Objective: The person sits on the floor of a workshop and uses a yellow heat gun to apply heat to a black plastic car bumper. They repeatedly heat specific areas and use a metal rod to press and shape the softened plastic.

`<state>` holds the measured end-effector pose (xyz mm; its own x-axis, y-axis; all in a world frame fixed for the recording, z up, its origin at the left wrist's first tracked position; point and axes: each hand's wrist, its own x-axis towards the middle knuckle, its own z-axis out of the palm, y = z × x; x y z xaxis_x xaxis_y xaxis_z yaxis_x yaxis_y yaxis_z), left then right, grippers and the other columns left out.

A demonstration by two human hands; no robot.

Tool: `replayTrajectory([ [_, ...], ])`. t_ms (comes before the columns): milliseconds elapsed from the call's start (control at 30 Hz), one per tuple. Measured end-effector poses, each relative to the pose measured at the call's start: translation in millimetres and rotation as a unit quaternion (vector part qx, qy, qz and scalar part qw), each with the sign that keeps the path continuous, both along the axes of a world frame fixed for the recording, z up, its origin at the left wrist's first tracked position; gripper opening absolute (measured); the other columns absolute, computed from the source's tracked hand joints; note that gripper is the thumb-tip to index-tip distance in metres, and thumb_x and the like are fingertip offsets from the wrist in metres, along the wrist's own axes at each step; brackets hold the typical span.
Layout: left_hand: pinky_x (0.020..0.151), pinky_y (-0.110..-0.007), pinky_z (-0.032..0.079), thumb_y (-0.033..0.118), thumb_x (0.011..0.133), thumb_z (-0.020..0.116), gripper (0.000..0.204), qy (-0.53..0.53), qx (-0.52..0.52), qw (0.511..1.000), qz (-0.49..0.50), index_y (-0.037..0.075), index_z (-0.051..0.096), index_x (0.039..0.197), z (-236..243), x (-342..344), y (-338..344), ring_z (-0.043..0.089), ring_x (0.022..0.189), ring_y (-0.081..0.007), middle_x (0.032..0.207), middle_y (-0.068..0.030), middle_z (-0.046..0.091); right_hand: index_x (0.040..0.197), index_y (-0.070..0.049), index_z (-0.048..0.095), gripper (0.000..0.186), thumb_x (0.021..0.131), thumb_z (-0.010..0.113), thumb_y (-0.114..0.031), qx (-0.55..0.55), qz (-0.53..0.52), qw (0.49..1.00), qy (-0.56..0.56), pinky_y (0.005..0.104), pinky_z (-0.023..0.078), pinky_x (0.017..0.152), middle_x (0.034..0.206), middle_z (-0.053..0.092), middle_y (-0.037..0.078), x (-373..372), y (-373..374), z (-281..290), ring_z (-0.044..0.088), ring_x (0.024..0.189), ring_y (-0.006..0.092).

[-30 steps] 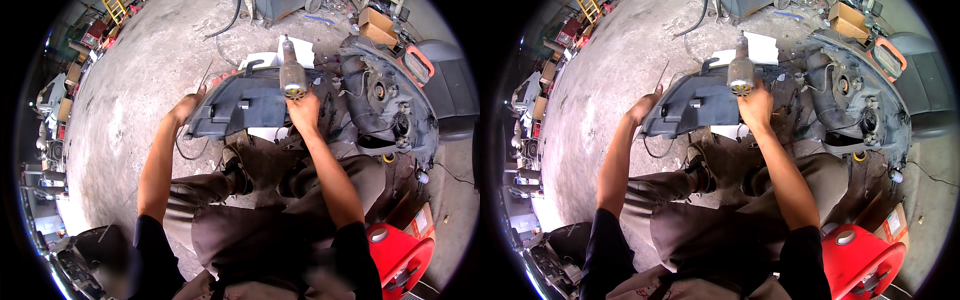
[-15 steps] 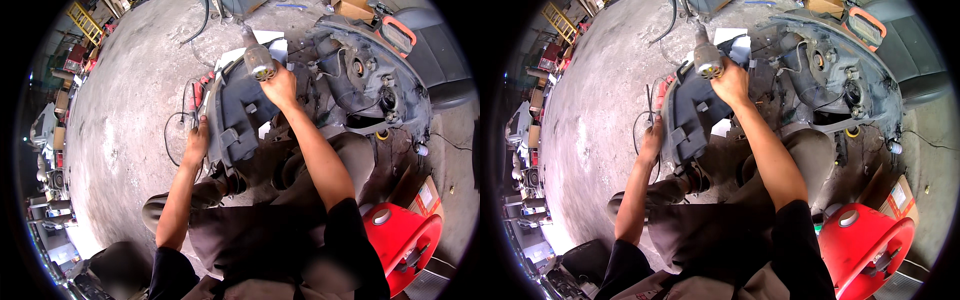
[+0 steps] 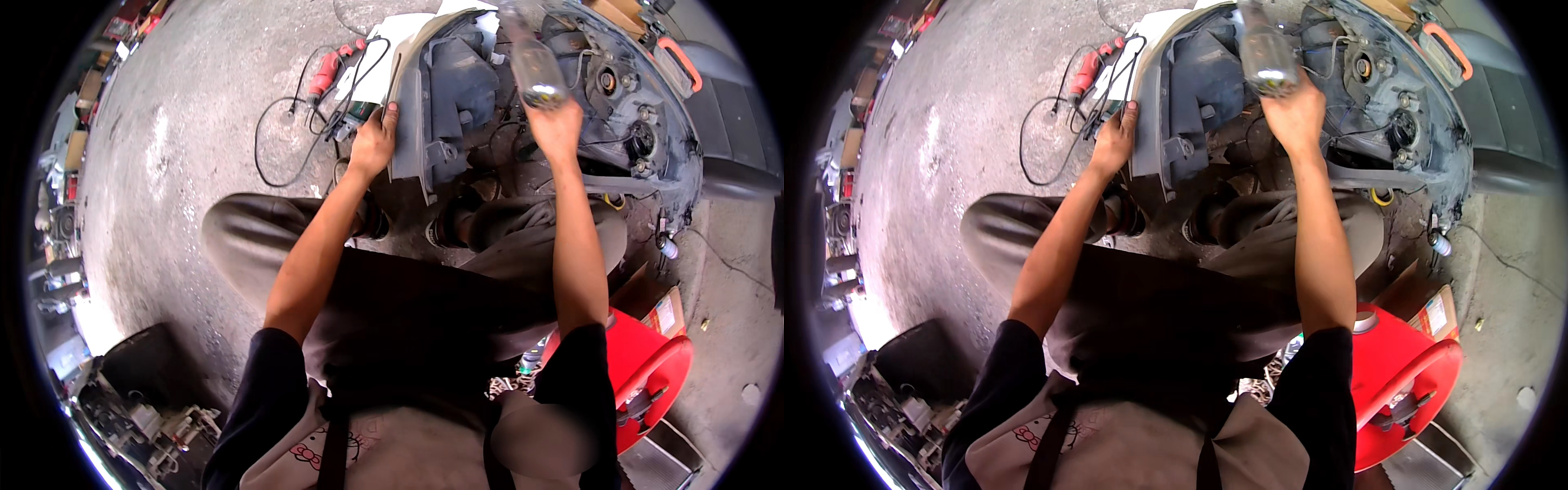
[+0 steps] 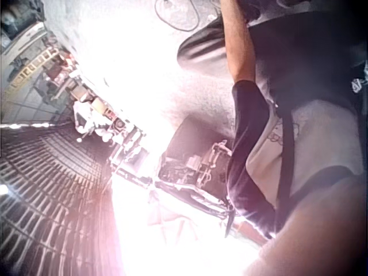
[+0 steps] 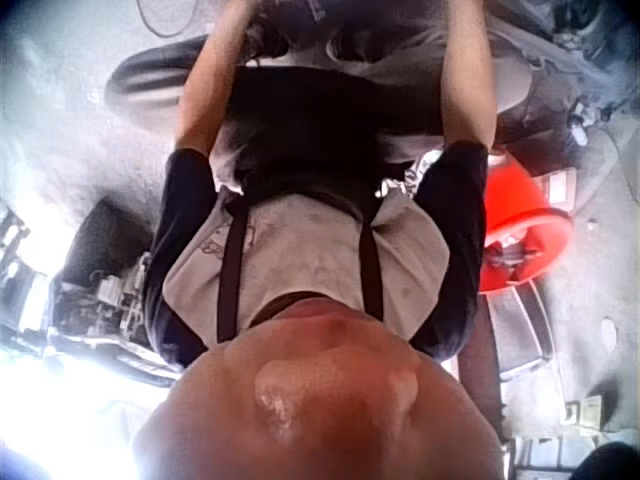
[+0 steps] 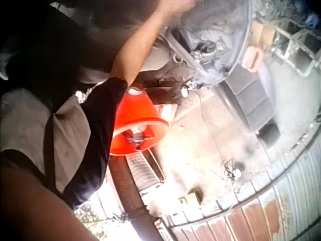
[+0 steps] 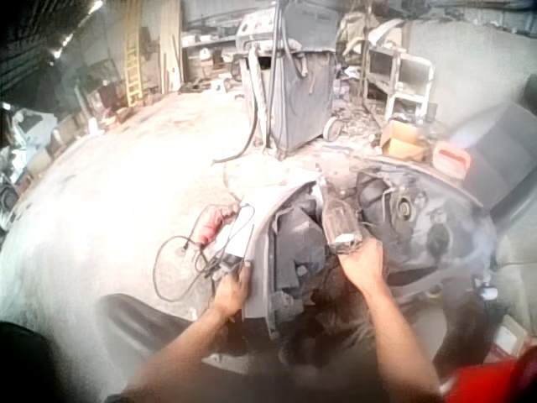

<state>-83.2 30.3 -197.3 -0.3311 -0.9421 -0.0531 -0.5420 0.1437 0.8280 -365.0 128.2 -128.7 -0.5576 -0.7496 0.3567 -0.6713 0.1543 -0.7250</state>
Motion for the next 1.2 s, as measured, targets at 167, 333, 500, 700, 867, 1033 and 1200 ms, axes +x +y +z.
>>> replayTrajectory([
  [167,0.092,-0.052,0.048,0.057,0.105,0.042,0.065,-0.096,-0.059,0.992,-0.06,-0.003,0.065,0.112,17.8,18.2,-12.7,0.061,0.106,-0.0512,0.098,-0.0354,0.066,0.131,0.011,0.057,0.044,0.088,0.068,0.006,-0.144,0.109,0.959,-0.216,0.0419,0.055,0.102,0.126,0.067,0.02,-13.8,75.4,-6.7,0.068,0.107,0.0272],
  [333,0.067,-0.053,0.055,0.055,0.103,0.048,0.052,-0.225,-0.372,0.9,-0.015,0.006,0.067,0.098,106.4,23.8,-42.4,0.069,0.076,-0.0434,0.076,-0.0234,0.068,0.106,0.003,0.069,0.033,0.076,0.078,-0.007,-0.117,0.029,0.984,0.133,0.0344,0.054,0.083,0.095,0.074,0.014,-24.7,124.3,0.1,0.071,0.085,0.0217],
  [500,0.095,-0.043,0.05,0.048,0.091,0.065,0.047,-0.387,-0.304,0.861,-0.126,0.009,0.065,0.119,186.0,25.8,-32.5,0.062,0.11,-0.0334,0.12,-0.0246,0.06,0.102,0.004,0.068,0.032,0.075,0.082,-0.005,-0.214,-0.017,0.957,0.193,0.0352,0.055,0.079,0.092,0.073,0.014,-24.8,121.0,-3.0,0.072,0.081,0.0237],
  [700,0.071,-0.044,0.059,0.072,0.092,0.042,0.075,-0.445,-0.22,0.802,-0.333,0.002,0.068,0.094,175.4,54.3,35.6,0.074,0.08,-0.0318,0.079,-0.0168,0.071,0.12,0.001,0.062,0.045,0.081,0.081,-0.009,-0.263,-0.007,0.957,0.12,0.0376,0.057,0.083,0.107,0.069,0.014,64.3,124.2,17.3,0.069,0.092,0.0234],
  [867,0.07,-0.037,0.06,0.065,0.091,0.053,0.068,-0.466,-0.168,0.792,-0.357,0.002,0.067,0.11,190.7,51.5,128.2,0.076,0.087,-0.0275,0.088,-0.0112,0.076,0.13,0.0,0.058,0.051,0.093,0.064,-0.034,-0.104,0.109,0.979,-0.139,0.0428,0.058,0.092,0.119,0.068,0.012,121.9,164.0,-17.2,0.067,0.107,0.0264],
  [1033,0.068,-0.038,0.059,0.053,0.09,0.066,0.051,-0.443,-0.203,0.803,-0.343,0.005,0.066,0.109,201.3,46.8,140.1,0.075,0.085,-0.0277,0.091,-0.0104,0.074,0.115,0.0,0.068,0.028,0.09,0.073,-0.011,-0.155,0.086,0.953,-0.246,0.0396,0.057,0.09,0.108,0.071,0.008,161.1,178.2,11.3,0.069,0.101,0.0254],
  [1200,0.069,-0.04,0.058,0.033,0.085,0.073,0.034,-0.4,-0.219,0.843,-0.285,0.007,0.066,0.106,197.8,55.0,125.0,0.074,0.087,-0.0282,0.096,-0.0109,0.072,0.112,0.002,0.065,0.028,0.094,0.074,-0.017,-0.139,0.046,0.977,-0.152,0.0358,0.052,0.084,0.102,0.069,0.009,173.5,173.6,19.9,0.064,0.092,0.0228],
])
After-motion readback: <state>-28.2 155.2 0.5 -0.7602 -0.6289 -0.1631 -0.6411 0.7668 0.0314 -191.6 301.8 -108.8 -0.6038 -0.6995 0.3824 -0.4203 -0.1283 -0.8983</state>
